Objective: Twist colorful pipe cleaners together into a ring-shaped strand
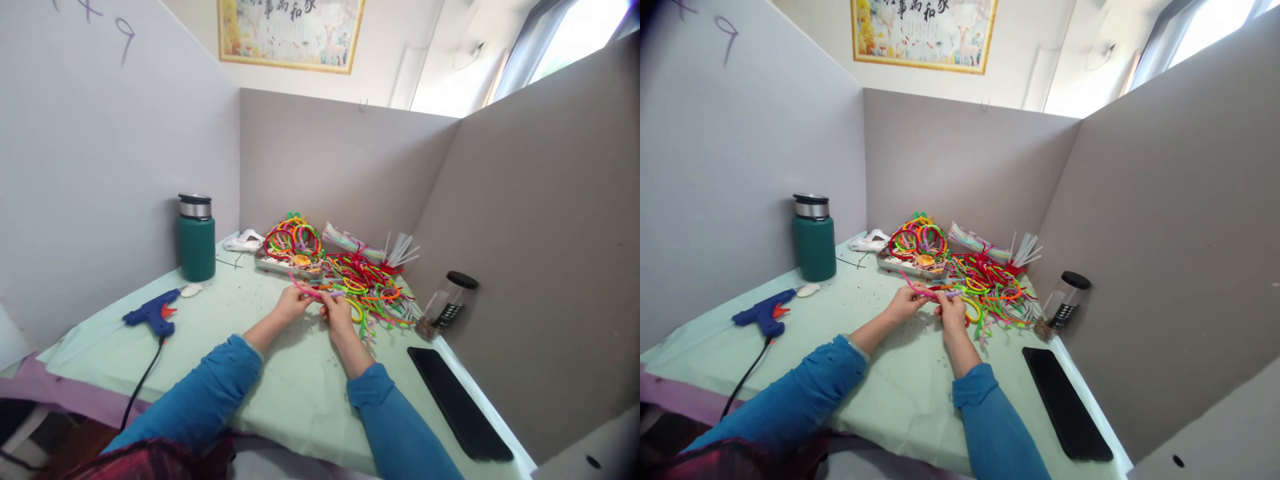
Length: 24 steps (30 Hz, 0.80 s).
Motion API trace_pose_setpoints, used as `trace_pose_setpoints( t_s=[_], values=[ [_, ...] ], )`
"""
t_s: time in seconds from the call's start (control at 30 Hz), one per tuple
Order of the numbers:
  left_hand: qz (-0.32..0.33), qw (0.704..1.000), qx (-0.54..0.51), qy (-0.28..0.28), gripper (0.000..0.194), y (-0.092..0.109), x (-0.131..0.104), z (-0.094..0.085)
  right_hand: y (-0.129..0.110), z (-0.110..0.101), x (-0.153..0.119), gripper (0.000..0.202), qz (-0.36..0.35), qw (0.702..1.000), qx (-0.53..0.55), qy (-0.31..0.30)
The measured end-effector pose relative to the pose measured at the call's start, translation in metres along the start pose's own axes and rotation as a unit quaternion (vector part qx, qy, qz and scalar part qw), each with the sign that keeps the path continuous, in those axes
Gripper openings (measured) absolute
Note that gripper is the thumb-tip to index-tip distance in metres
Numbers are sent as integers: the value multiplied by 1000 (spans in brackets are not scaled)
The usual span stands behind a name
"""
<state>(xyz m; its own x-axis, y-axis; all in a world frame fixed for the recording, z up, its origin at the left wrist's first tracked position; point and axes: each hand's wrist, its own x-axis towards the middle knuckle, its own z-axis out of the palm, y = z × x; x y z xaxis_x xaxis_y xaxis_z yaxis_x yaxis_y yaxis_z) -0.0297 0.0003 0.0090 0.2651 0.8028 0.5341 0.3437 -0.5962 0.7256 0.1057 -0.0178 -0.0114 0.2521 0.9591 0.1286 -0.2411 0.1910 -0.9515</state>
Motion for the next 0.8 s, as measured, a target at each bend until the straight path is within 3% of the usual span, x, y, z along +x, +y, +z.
trace_pose_setpoints(
  t_s=[0.13, 0.23, 0.37, 0.53, 0.67, 0.8],
  values=[
    [-75, 996, -35, 24, 31, -2, -1, 0, -1, 1, -1, 33, 1, 1000, 4, -7],
    [-108, 993, -39, 1, 36, -4, -1, 3, -2, 1, -2, 33, 3, 1000, 9, -7],
    [-112, 993, -19, -7, 31, -7, -2, 5, -1, 2, -2, 32, 2, 1000, 3, -15],
    [-140, 990, 2, 33, 22, -13, 0, 3, 1, 3, -2, 34, 7, 999, -42, -27],
    [-163, 984, 39, 51, 18, -14, 3, 0, 2, 4, -7, 38, -56, 986, -146, -52],
    [-139, 986, 85, 21, 20, -12, 2, -1, 0, 5, -13, 26, -134, 975, -172, -41]
  ],
)
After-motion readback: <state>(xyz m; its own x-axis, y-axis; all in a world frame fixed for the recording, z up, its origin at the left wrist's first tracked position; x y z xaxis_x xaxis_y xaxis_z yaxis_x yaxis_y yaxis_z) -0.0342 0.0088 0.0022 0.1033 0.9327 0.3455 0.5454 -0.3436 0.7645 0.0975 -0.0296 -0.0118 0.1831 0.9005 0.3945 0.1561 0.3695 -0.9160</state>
